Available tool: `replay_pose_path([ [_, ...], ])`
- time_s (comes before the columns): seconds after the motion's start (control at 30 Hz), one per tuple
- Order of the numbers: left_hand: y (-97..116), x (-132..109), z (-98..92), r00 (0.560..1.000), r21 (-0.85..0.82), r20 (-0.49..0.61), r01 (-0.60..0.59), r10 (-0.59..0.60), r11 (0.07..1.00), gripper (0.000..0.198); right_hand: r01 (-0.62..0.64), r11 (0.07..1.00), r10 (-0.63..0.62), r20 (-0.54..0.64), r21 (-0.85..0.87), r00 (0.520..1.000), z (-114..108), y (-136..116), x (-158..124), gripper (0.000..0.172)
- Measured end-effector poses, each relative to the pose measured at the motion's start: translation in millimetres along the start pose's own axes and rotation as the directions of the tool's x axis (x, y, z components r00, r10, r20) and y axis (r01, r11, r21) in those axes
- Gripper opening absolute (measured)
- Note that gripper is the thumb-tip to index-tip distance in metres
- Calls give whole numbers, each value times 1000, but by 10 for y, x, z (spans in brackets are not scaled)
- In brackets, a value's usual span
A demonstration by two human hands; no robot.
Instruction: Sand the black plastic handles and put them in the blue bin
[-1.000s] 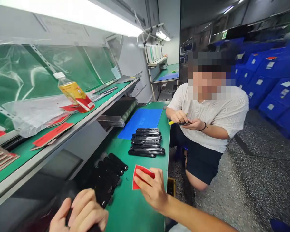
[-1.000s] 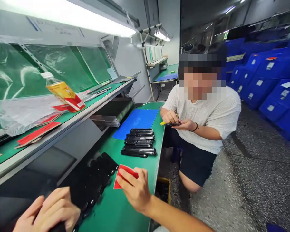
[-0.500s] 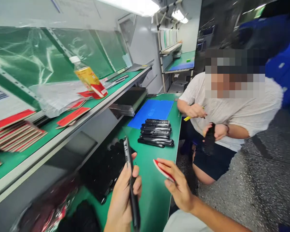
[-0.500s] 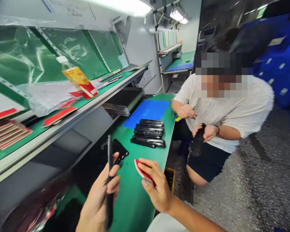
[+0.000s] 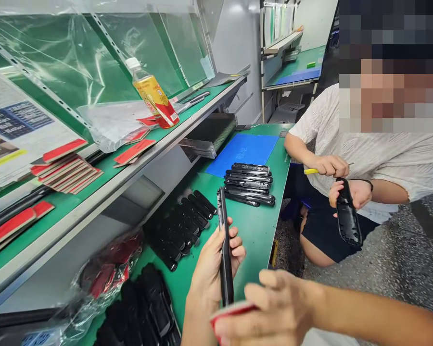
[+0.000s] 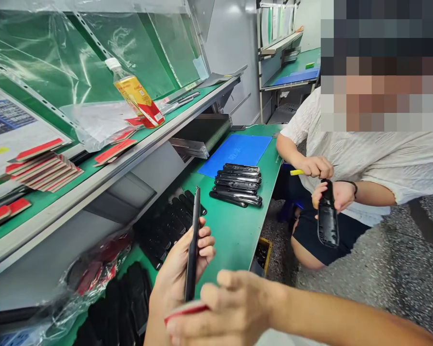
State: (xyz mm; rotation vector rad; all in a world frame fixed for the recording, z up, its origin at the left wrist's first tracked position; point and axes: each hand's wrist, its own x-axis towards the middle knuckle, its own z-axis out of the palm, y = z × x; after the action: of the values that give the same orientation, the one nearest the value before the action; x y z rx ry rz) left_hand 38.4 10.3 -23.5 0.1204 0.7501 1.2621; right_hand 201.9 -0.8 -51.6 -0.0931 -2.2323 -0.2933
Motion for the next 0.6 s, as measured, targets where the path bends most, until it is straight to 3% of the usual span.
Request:
replay_pose_path([
  [0.1,2,-4,11,1000,78,20,-2,0,997,21,-54,998,54,-17,8,998,3,76,41,28],
  [0.2,-56,-73,0,999,171,30,6,-12,985,27,-71,997,72,-83,7,994,65,337,3,28],
  [0.27,-117,-146,-48,999,225,24,23,-29,974,27,-215,973,208,-89,-83,974,89,614,-68,32],
  [0.4,-197,-296,-236,972,273,158,129,-176,953,39,-577,781,590,-22,-239,807,20,1032,-240,41],
  [0.5,-200,-361,-359,960,243,239,87,-147,966,41,-714,688,714,-52,-132,698,-45,984,-303,40],
  [0.6,-199,-371,-406,960,224,242,83,-138,971,39,-746,665,746,-70,32,662,-50,789,-302,40],
])
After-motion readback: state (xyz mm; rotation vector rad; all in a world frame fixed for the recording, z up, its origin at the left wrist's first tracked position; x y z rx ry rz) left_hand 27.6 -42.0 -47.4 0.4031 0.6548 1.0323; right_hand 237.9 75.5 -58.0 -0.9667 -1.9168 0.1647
